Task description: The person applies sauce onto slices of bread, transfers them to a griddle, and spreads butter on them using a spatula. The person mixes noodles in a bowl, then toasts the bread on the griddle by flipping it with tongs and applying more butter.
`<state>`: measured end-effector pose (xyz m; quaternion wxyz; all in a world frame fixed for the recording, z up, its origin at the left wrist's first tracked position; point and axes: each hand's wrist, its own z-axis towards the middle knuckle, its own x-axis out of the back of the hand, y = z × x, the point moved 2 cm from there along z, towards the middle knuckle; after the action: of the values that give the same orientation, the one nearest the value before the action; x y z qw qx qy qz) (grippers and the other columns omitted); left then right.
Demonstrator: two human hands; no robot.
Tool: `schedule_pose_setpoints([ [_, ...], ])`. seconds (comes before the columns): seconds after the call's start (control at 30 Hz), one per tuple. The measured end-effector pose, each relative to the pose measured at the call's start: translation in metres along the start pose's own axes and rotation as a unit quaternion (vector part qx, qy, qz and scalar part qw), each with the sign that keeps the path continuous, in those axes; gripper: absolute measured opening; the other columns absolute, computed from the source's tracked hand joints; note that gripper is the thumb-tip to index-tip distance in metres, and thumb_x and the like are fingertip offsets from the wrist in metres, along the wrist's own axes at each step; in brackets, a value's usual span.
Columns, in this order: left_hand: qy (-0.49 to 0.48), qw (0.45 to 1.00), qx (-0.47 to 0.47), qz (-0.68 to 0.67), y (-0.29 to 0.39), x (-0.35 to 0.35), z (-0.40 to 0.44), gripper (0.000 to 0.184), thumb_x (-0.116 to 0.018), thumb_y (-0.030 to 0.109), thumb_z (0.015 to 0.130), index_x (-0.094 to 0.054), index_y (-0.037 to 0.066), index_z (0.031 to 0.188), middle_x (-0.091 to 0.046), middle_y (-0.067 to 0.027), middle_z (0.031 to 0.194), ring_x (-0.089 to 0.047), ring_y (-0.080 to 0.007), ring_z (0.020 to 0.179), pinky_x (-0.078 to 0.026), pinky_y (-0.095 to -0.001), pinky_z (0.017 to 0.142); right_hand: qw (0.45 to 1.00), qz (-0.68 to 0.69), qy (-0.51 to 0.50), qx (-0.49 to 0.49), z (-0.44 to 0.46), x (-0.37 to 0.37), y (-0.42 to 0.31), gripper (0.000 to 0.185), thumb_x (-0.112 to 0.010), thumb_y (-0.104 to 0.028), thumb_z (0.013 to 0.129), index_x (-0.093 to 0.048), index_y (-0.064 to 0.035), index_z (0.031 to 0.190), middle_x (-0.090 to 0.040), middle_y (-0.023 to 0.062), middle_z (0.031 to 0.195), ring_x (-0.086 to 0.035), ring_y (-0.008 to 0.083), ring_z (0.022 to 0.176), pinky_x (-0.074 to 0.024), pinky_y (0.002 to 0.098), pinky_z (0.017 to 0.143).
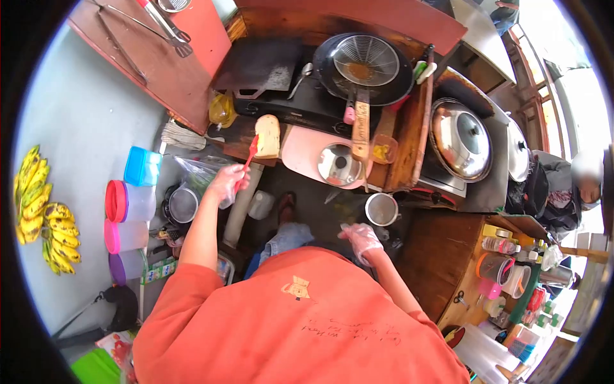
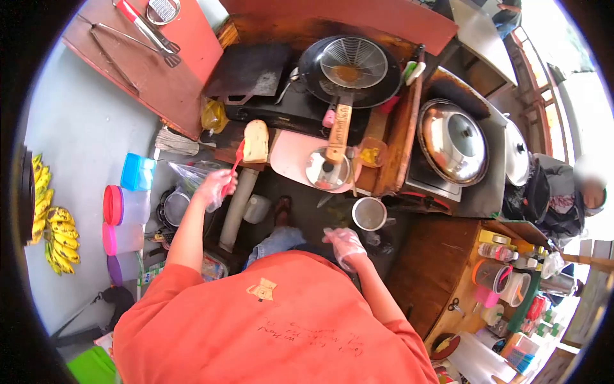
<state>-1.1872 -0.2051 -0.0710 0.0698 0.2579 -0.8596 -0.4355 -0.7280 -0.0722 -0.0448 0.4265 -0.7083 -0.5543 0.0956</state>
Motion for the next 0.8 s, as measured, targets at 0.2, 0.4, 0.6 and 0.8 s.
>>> schedule_pose_setpoints([
  [0.2, 0.169, 0.74, -0.329, 0.562, 0.054, 0.043, 0.122, 0.023, -0.055, 0.009, 0.086, -0.069, 0.005, 0.103, -0.069, -0.0181, 0.092, -0.067, -0.0365, 0.086, -0.055, -0.0464, 0.079, 0.998, 0.047, 0.018, 0.048, 0.132, -0.052, -0.129, 0.038, -0.048, -0.031, 0.095, -0.071, -0.0007, 0.099, -0.069, 0.0219, 0.098, -0.064, 0.0386, 0.098, -0.0482, 0.0425, 0.088],
  [0.4, 0.115, 0.642, -0.347, 0.673, 0.077, 0.045, 0.111, 0.023, -0.051, 0.007, 0.089, -0.069, 0.007, 0.105, -0.069, -0.015, 0.093, -0.067, -0.0343, 0.089, -0.055, -0.0456, 0.078, 0.928, -0.212, 0.117, 0.283, 0.261, -0.114, -0.158, 0.005, -0.059, -0.009, 0.078, -0.06, -0.0051, 0.076, -0.059, 0.0129, 0.072, -0.06, 0.0282, 0.068, -0.0483, 0.0376, 0.065],
  [0.6, 0.125, 0.652, -0.388, 0.639, 0.094, 0.062, 0.126, 0.036, -0.056, 0.0, 0.078, -0.07, 0.006, 0.11, -0.069, -0.0144, 0.095, -0.064, -0.0341, 0.091, -0.053, -0.0478, 0.081, 0.962, -0.206, 0.072, 0.165, 0.295, -0.135, -0.157, 0.012, -0.057, -0.008, 0.083, -0.068, -0.0045, 0.086, -0.071, 0.0124, 0.093, -0.069, 0.0298, 0.095, -0.0545, 0.0393, 0.081],
  [0.8, 0.025, 0.693, -0.377, 0.614, 0.059, 0.076, 0.11, 0.035, -0.055, 0.0, 0.079, -0.07, 0.004, 0.111, -0.069, -0.0165, 0.096, -0.063, -0.0367, 0.09, -0.053, -0.0471, 0.083, 0.927, 0.365, 0.08, 0.009, 0.307, -0.151, -0.143, 0.009, -0.063, -0.003, 0.091, -0.071, 0.0014, 0.089, -0.069, 0.0049, 0.08, -0.063, 0.0139, 0.069, -0.0481, 0.0264, 0.059],
])
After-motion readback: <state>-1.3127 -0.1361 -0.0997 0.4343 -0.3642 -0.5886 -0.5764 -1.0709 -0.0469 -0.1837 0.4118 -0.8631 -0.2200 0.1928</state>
